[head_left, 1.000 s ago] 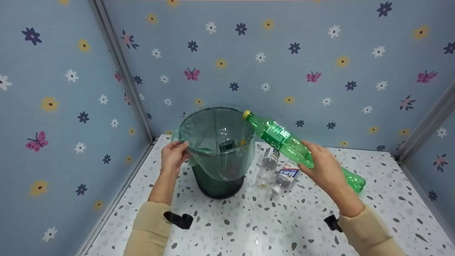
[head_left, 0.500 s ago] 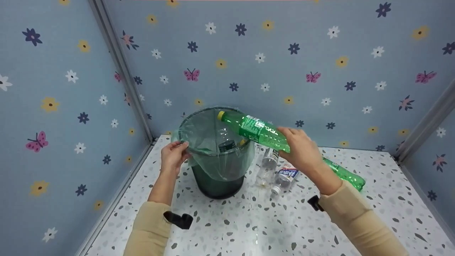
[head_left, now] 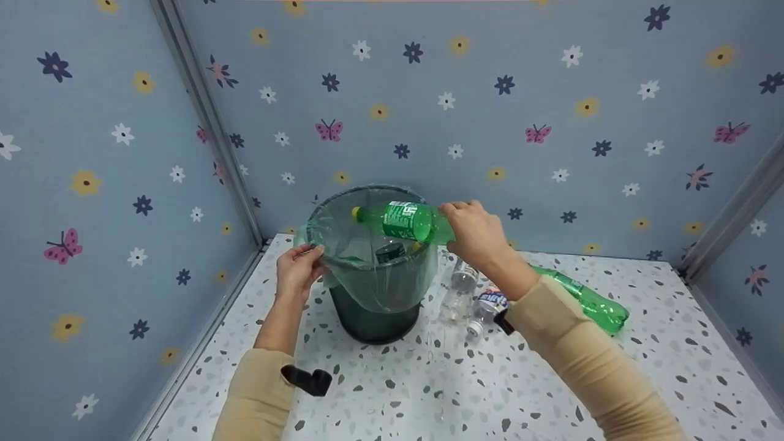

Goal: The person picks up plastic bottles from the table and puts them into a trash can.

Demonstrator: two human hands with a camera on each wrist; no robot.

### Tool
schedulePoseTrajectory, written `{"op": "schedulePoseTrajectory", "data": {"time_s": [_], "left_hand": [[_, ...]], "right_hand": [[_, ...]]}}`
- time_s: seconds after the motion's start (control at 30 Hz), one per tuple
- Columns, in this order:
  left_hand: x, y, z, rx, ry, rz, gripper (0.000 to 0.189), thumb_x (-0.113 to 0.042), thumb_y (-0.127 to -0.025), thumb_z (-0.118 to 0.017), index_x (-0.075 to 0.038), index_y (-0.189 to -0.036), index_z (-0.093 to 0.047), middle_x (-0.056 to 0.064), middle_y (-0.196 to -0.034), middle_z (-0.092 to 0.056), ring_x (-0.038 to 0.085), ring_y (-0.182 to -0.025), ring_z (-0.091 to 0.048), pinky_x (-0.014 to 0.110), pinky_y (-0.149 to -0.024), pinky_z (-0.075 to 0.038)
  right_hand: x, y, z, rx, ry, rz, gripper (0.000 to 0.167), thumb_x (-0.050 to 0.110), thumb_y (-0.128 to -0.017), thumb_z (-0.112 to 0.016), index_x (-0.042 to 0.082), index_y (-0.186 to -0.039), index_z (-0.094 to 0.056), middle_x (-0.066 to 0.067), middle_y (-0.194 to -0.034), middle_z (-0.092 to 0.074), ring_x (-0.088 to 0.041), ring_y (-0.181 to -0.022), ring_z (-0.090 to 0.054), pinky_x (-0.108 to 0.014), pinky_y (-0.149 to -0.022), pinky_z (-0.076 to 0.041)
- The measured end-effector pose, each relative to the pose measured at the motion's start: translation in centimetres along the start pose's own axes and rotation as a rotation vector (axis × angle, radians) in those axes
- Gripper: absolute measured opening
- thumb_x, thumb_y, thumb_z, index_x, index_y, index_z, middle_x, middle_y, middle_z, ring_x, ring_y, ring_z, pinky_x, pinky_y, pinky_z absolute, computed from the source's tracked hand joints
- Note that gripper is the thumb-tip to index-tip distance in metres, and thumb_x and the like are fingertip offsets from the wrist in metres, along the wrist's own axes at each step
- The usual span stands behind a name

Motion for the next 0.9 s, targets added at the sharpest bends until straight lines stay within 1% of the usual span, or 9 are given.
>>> {"op": "schedulePoseTrajectory", "data": {"time_s": [0.23, 0.4, 0.5, 0.63, 0.77, 0.83, 0.9], "left_hand": [[0.0, -0.1, -0.1, -0.003, -0.003, 0.023, 0.04, -0.006, -0.09, -0.051, 0.003, -0.124, -0.034, 0.008, -0.097, -0.045, 0.008, -0.063, -0.05, 0.02, -0.058, -0.046], [-0.1, -0.1, -0.1, 0.005, 0.009, 0.019, 0.042, -0.006, -0.09, -0.051, 0.004, -0.126, -0.033, 0.009, -0.099, -0.045, 0.008, -0.063, -0.051, 0.02, -0.059, -0.046], [-0.1, -0.1, -0.1, 0.002, 0.006, 0.013, 0.042, -0.006, -0.09, -0.051, 0.004, -0.126, -0.033, 0.01, -0.1, -0.045, 0.008, -0.064, -0.051, 0.02, -0.059, -0.046], [0.0, -0.2, -0.1, -0.011, 0.0, 0.015, 0.041, -0.006, -0.089, -0.052, 0.004, -0.124, -0.034, 0.01, -0.1, -0.045, 0.009, -0.066, -0.052, 0.02, -0.061, -0.047], [0.0, -0.2, -0.1, -0.01, -0.005, 0.014, 0.042, -0.006, -0.089, -0.052, 0.004, -0.126, -0.034, 0.01, -0.101, -0.045, 0.009, -0.068, -0.053, 0.02, -0.062, -0.047], [0.0, -0.2, -0.1, -0.01, -0.011, 0.005, 0.044, -0.007, -0.089, -0.052, 0.004, -0.127, -0.033, 0.011, -0.102, -0.044, 0.009, -0.068, -0.052, 0.02, -0.062, -0.047], [0.1, -0.2, -0.1, -0.011, -0.016, 0.0, 0.045, -0.007, -0.089, -0.052, 0.004, -0.128, -0.032, 0.011, -0.103, -0.044, 0.008, -0.067, -0.052, 0.019, -0.061, -0.047]], "right_hand": [[1.5, -2.0, -0.6, 0.022, 0.061, 0.017, 0.05, 0.006, -0.071, -0.073, 0.006, -0.117, -0.055, -0.011, -0.115, -0.055, -0.03, -0.104, -0.048, -0.045, -0.069, -0.048], [2.6, -3.1, -1.1, 0.001, 0.062, 0.052, 0.042, 0.004, -0.072, -0.072, 0.005, -0.111, -0.058, -0.011, -0.11, -0.057, -0.029, -0.101, -0.05, -0.045, -0.07, -0.048], [3.2, -3.6, -1.6, 0.003, 0.041, 0.077, 0.04, 0.001, -0.075, -0.069, 0.005, -0.113, -0.057, -0.012, -0.112, -0.056, -0.029, -0.101, -0.049, -0.042, -0.071, -0.048], [3.5, -4.0, -2.2, -0.013, -0.05, 0.097, 0.046, 0.005, -0.076, -0.069, 0.003, -0.119, -0.052, -0.014, -0.121, -0.048, -0.028, -0.11, -0.044, -0.038, -0.08, -0.046], [3.1, -4.1, -2.4, -0.047, -0.178, 0.102, 0.054, 0.012, -0.078, -0.069, 0.003, -0.125, -0.046, -0.016, -0.132, -0.037, -0.027, -0.121, -0.035, -0.037, -0.089, -0.04], [2.8, -4.1, -2.4, -0.07, -0.239, 0.105, 0.054, 0.014, -0.078, -0.069, 0.004, -0.126, -0.045, -0.016, -0.134, -0.034, -0.027, -0.121, -0.034, -0.036, -0.09, -0.039], [2.5, -4.1, -2.4, -0.107, -0.294, 0.106, 0.053, 0.015, -0.079, -0.068, 0.004, -0.125, -0.046, -0.015, -0.132, -0.036, -0.026, -0.118, -0.038, -0.035, -0.09, -0.039]]}}
Point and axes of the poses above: each hand's wrist, its own y-axis away from the middle knuckle, its own z-axis out of the back of the hand, x = y × z, the point moved 7 cm from there along -y, towards the middle knuckle
